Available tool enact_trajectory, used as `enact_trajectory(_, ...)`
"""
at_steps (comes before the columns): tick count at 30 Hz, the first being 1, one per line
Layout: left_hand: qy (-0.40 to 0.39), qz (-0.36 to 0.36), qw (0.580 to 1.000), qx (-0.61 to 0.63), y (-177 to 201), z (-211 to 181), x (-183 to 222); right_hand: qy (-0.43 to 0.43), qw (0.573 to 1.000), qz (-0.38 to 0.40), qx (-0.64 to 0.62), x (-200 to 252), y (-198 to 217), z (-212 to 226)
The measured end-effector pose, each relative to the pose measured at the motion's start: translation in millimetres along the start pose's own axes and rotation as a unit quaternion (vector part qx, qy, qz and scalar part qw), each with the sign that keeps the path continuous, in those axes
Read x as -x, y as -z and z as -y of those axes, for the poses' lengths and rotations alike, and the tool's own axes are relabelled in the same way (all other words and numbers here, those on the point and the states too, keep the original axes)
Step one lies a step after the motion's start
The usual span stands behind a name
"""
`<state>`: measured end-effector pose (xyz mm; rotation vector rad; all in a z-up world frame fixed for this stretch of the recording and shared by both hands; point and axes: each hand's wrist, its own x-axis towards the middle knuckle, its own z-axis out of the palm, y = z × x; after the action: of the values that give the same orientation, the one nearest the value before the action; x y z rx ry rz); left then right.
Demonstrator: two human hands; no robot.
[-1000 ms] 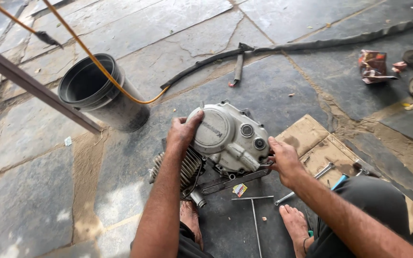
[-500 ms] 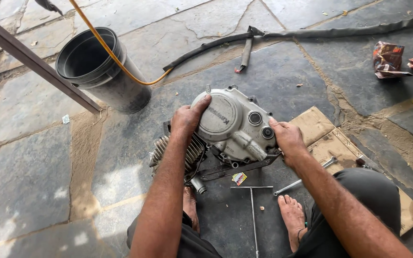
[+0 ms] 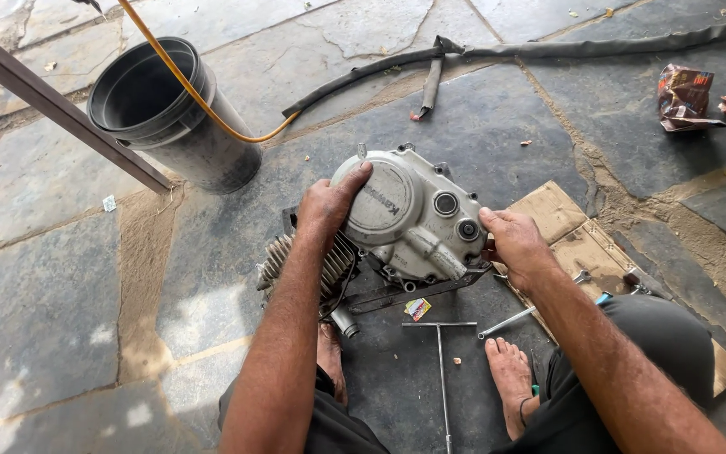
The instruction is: Removing screws and disassembling the clutch cover and internal components of a motorcycle engine.
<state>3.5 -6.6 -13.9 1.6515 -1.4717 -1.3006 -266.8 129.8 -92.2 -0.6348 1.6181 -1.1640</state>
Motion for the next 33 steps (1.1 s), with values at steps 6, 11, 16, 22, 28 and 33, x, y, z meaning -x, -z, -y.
enact_trajectory(6, -0.008, 0.012, 1.000, 0.020, -1, -4, 2, 0.006, 0.999, 0.005, -0.049, 18, -4, 1)
enact_trajectory(11, 0.009, 0.001, 1.000, 0.024, -3, -2, 0, -0.084, 0.993, -0.020, -0.085, 31, -14, 12)
enact_trajectory(16, 0.002, 0.008, 0.999, 0.047, -2, -2, 0, -0.046, 0.991, -0.003, -0.126, 24, -14, -5)
enact_trajectory(22, 0.004, 0.012, 0.998, 0.062, 1, -7, -2, -0.031, 0.992, -0.010, -0.119, 39, -15, 11)
enact_trajectory(28, -0.007, 0.047, 0.979, 0.200, 10, -14, 4, 0.044, 0.986, -0.011, -0.158, 65, -6, 49)
enact_trajectory(33, -0.051, 0.020, 0.979, 0.197, 6, -24, 10, 0.085, 0.982, -0.003, -0.167, 54, 15, 45)
